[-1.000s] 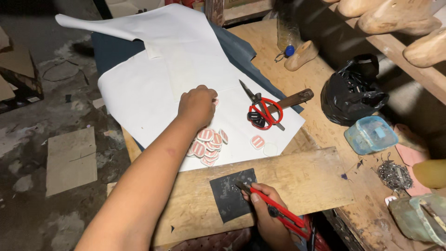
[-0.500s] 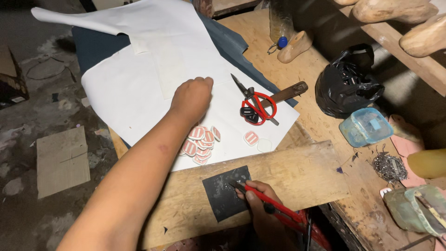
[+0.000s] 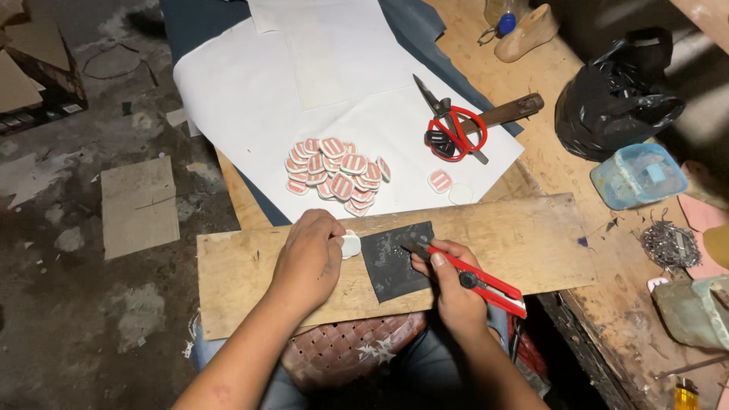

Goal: The person uses a red utility knife to trim the edges of small, patterned, oval-shaped material pieces on a black sanding block. After trimming, the person uses a hammer to tap the edges of the pieces. The finished pieces are stacked on a white sheet on the workbench.

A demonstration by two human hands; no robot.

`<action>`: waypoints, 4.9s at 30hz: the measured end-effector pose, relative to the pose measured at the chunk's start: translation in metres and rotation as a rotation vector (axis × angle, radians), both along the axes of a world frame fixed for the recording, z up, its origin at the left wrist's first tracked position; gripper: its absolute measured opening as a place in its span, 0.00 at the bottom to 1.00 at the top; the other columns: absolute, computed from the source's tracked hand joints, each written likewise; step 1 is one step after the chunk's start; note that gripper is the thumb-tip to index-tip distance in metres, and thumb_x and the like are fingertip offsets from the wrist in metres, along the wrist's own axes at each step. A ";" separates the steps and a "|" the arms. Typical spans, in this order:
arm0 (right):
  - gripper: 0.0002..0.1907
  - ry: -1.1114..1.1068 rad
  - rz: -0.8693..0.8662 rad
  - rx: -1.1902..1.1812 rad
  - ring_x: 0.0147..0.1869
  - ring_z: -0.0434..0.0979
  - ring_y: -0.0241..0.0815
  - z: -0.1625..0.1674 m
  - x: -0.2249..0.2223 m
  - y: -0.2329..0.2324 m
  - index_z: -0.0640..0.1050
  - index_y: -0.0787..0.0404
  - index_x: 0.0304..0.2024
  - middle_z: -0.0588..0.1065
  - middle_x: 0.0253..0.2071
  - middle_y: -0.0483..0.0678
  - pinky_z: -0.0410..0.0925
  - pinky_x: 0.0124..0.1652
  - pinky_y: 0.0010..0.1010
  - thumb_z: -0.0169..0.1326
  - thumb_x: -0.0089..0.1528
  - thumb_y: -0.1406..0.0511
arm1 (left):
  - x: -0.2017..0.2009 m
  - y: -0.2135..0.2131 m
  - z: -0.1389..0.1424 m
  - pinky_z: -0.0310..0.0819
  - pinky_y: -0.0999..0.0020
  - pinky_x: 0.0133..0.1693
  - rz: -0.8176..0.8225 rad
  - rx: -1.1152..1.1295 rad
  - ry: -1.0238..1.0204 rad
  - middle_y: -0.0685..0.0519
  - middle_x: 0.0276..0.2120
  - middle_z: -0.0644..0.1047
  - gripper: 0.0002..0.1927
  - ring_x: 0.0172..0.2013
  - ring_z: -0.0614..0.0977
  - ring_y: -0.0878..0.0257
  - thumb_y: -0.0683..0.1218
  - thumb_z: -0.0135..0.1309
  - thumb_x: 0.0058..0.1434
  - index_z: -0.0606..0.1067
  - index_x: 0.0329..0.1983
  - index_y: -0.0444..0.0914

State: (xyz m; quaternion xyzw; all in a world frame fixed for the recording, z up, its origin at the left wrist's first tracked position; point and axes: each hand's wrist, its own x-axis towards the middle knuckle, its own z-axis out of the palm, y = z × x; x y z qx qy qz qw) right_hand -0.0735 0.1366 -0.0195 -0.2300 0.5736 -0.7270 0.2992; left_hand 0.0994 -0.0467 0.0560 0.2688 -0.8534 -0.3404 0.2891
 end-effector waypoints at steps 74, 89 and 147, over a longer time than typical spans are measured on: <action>0.16 0.702 0.051 0.411 0.42 0.83 0.39 0.062 0.038 -0.011 0.80 0.65 0.50 0.83 0.40 0.51 0.73 0.44 0.28 0.58 0.63 0.62 | -0.004 0.055 -0.031 0.65 0.55 0.47 -0.002 -0.272 0.113 0.50 0.47 0.79 0.08 0.43 0.78 0.53 0.44 0.62 0.54 0.77 0.33 0.37; 0.13 1.303 0.017 0.058 0.47 0.83 0.52 0.057 0.052 -0.030 0.78 0.68 0.47 0.80 0.44 0.57 0.76 0.46 0.36 0.62 0.60 0.73 | -0.002 0.048 -0.036 0.65 0.55 0.50 -0.037 -0.237 0.107 0.48 0.51 0.78 0.10 0.46 0.76 0.52 0.44 0.57 0.50 0.77 0.36 0.36; 0.18 0.073 0.006 0.009 0.58 0.79 0.48 0.005 0.018 0.002 0.66 0.73 0.59 0.75 0.54 0.61 0.72 0.60 0.40 0.45 0.71 0.67 | 0.013 0.008 -0.019 0.67 0.52 0.48 0.094 -0.069 -0.071 0.46 0.44 0.75 0.12 0.47 0.75 0.46 0.40 0.58 0.52 0.77 0.41 0.36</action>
